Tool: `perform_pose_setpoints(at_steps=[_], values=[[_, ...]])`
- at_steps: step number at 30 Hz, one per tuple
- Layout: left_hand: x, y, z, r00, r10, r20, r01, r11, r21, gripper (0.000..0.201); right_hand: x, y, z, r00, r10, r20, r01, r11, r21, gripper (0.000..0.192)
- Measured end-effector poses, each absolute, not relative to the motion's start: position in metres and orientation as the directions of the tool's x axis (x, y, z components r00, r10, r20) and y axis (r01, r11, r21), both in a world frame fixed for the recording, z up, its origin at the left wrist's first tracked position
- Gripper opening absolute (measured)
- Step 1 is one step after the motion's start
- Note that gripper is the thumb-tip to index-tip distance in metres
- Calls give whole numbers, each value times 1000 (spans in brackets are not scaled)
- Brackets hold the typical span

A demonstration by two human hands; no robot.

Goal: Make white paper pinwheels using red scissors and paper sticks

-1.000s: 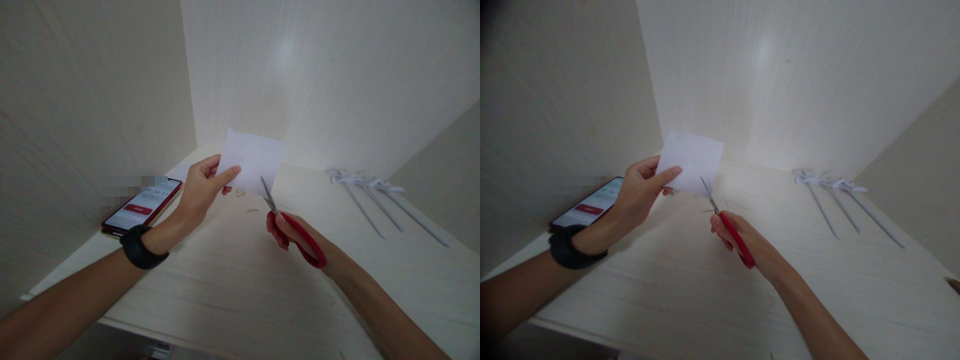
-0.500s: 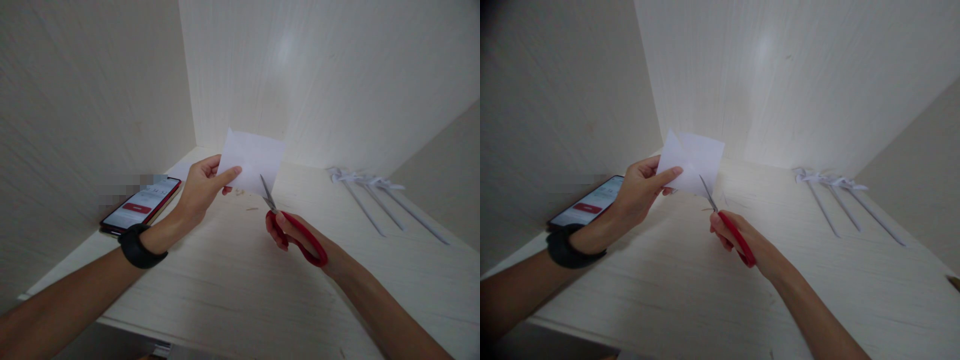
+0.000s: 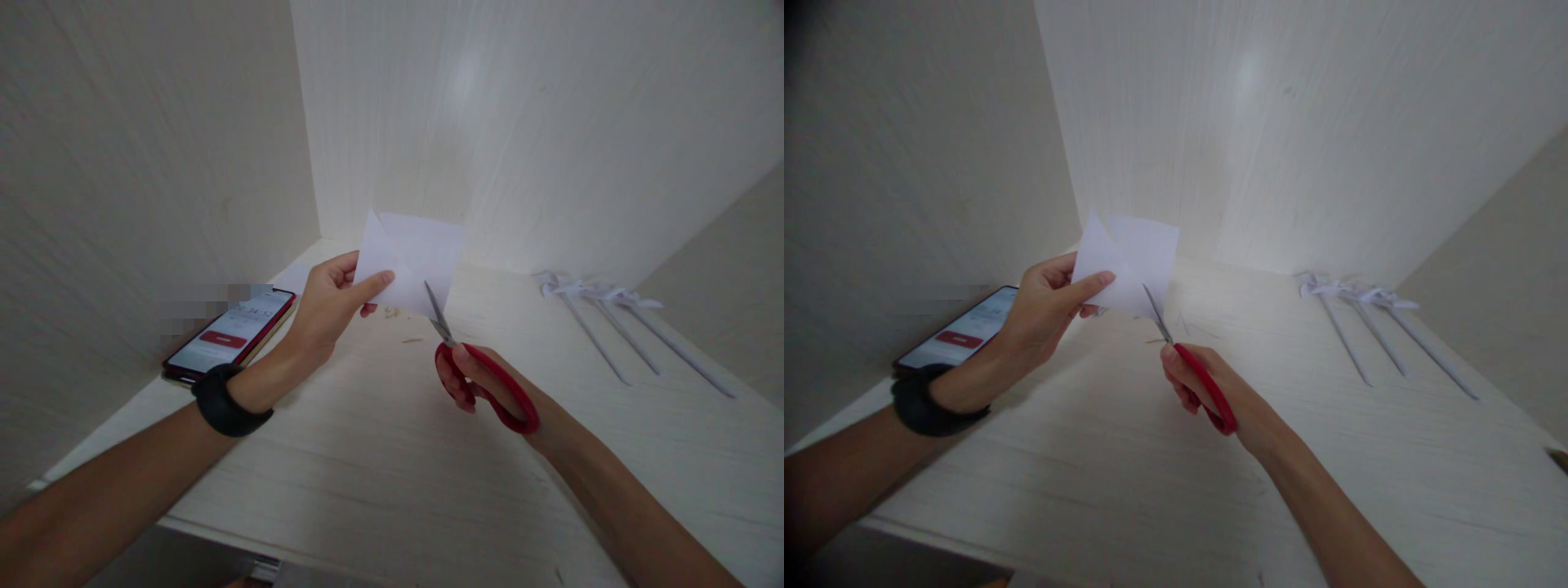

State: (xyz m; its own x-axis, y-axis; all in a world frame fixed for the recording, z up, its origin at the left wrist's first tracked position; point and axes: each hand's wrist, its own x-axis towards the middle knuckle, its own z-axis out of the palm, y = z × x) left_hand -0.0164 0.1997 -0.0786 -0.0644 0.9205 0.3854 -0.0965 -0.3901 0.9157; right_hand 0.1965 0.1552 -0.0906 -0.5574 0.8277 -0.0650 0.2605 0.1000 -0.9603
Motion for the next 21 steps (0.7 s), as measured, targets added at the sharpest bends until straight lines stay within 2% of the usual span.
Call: perform_pose_setpoints(at_steps=[21], values=[[-14, 198, -75, -73, 917, 393, -120, -399, 909, 20, 193, 153, -86, -499, 861, -98, 303, 68, -950, 57]])
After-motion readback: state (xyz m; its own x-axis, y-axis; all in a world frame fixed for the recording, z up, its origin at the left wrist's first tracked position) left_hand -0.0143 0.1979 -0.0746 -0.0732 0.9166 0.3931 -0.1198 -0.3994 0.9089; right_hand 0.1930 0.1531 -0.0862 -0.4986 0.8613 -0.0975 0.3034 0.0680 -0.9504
